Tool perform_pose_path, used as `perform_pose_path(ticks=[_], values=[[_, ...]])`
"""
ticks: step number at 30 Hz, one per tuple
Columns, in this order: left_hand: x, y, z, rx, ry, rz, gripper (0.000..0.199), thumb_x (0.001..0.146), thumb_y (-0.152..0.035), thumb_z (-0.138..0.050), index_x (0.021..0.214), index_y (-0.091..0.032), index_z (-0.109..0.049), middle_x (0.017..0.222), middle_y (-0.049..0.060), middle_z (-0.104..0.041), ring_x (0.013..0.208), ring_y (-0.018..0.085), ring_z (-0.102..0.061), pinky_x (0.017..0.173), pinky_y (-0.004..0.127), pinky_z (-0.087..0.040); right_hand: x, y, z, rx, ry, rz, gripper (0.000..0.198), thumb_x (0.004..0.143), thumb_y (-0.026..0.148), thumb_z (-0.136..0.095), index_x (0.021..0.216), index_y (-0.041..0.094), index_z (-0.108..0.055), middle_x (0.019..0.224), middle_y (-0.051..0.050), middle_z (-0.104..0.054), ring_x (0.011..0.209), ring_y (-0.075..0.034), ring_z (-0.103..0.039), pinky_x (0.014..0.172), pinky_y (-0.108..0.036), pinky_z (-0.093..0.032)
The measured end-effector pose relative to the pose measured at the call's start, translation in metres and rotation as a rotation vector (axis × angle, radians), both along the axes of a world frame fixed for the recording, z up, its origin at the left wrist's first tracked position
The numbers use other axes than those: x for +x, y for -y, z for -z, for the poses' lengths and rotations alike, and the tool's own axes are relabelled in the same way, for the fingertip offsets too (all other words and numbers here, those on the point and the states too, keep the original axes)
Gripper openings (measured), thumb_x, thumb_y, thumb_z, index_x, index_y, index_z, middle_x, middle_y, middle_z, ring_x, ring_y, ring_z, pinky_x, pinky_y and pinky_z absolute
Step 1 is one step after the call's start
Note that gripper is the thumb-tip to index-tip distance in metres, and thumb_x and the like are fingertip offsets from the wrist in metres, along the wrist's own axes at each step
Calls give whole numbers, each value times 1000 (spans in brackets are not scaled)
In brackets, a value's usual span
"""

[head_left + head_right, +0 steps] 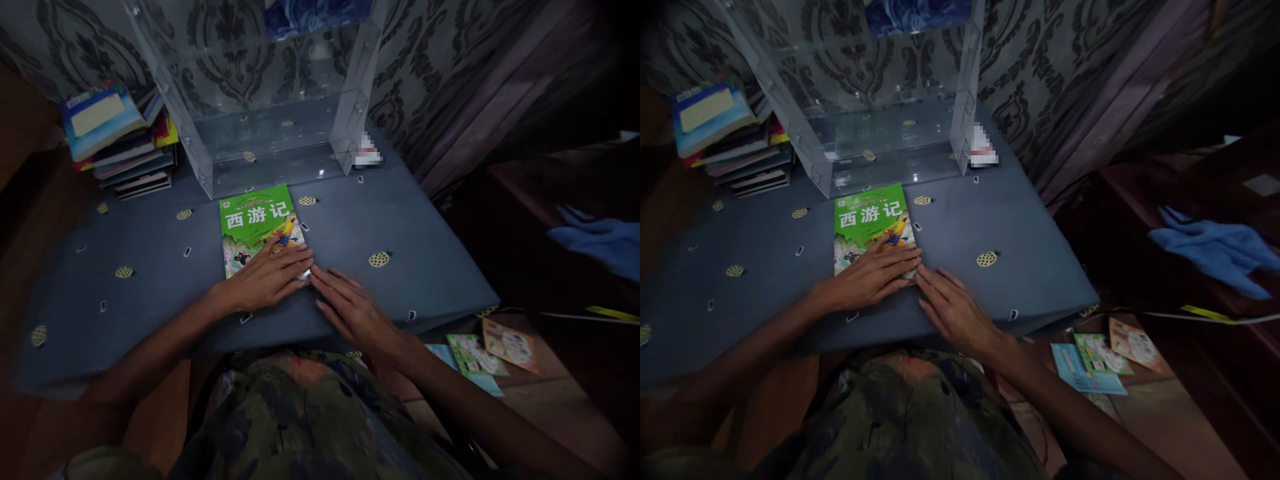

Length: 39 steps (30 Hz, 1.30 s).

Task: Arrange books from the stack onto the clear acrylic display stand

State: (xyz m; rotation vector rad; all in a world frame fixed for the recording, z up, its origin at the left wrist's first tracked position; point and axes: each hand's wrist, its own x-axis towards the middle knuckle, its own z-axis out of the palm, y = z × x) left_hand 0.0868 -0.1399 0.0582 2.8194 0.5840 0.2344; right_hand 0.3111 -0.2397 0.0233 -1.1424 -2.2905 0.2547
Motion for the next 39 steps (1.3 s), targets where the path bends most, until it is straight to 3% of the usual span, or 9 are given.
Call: perform_pose_path(ticks=[6, 11, 15, 25, 32, 39], values=[[0, 11, 3, 25, -21, -11, 45, 108, -38, -34, 145, -18, -50, 154, 11, -51, 148, 22, -41, 128, 55, -10, -1, 7, 2, 11, 9, 19, 50, 103, 18, -45, 152, 18, -44, 144, -16, -60, 132, -25, -59, 112, -50, -50], [0, 23, 3, 62, -34, 8, 46, 107, -38, -39, 147, -16, -47, 154, 13, -50, 147, 22, -42, 128, 54, -13, -2, 16, 8, 108, -54, 45, 45, 100, 13, -49, 145, 16, -53, 139, -17, -65, 127, -24, -63, 108, -46, -55], [2, 33, 5, 121, -48, -15, 46, 107, -36, -39, 147, -14, -46, 153, 14, -51, 146, 22, -43, 128, 54, -14, -2, 18, 9, 89, -65, 51, 42, 100, 14, -49, 140, 20, -58, 138, -15, -66, 123, -25, -66, 106, -49, -56], [12, 80, 15, 226, -194, -240, 53, 103, -21, -38, 156, -11, -35, 164, 16, -32, 155, 27, -24, 126, 57, -19, -4, 20, 6, 70, -119, 42, 42, 98, 13, -50, 137, 23, -60, 135, -14, -68, 124, -27, -65, 107, -52, -54], [12, 97, 21, 199, -164, -366, 64, 105, -41, -38, 156, -3, -30, 162, 21, -32, 155, 32, -20, 124, 60, -24, -12, 17, -1, 78, -91, 0, 60, 97, 10, -51, 154, 21, -40, 138, -14, -65, 134, -27, -58, 112, -53, -50], [1, 102, 21, 197, -124, -476, 68, 104, -51, -38, 155, -6, -32, 161, 22, -33, 156, 31, -18, 126, 60, -14, -15, 14, 1, 89, -81, 2, 58, 97, 11, -50, 153, 24, -43, 137, -12, -66, 131, -26, -61, 112, -54, -49]])
